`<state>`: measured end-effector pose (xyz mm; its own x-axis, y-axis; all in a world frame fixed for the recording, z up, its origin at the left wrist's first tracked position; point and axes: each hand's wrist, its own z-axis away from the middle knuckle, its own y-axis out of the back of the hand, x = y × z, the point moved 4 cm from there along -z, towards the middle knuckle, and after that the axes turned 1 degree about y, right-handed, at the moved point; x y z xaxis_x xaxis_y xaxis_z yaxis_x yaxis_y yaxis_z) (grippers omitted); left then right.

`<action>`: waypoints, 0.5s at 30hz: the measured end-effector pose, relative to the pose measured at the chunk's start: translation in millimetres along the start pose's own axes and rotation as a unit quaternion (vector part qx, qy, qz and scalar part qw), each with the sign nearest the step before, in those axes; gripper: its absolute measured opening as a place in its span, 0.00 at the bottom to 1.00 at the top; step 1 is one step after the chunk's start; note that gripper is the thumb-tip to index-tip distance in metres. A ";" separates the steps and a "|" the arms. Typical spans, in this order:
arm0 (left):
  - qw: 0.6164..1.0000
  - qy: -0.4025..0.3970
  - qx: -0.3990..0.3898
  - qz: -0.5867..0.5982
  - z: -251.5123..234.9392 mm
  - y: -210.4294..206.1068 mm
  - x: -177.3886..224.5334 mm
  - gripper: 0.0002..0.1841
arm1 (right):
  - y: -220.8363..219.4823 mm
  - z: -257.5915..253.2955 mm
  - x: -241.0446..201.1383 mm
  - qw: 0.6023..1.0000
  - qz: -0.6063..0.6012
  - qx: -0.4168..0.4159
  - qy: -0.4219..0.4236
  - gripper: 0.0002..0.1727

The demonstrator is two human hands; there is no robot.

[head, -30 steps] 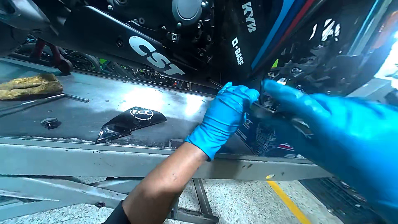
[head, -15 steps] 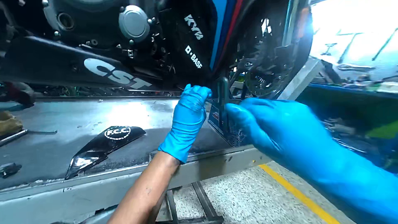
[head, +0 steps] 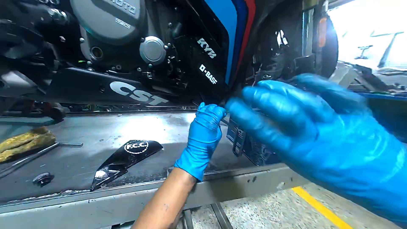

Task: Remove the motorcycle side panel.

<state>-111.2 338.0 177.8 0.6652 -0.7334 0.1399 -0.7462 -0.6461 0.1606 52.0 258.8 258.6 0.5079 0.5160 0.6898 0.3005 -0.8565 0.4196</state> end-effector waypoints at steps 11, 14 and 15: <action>1.000 0.005 0.008 -0.009 -8.5 0.6 0.6 0.12 | -8.5 -2.5 0.2 0.990 -0.096 0.018 -0.099 0.34; 0.999 0.026 0.002 0.017 -3.9 2.0 1.5 0.12 | -2.8 -5.7 -9.4 0.994 0.038 -0.061 0.085 0.24; 1.000 0.025 -0.006 0.018 -4.4 0.5 3.2 0.13 | -8.7 -10.4 -11.8 0.986 0.080 -0.112 0.099 0.23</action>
<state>-109.3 336.2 182.6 0.6388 -0.7446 0.1938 -0.7694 -0.6169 0.1657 35.0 260.2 252.9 0.3594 0.3853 0.8500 0.0331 -0.9155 0.4010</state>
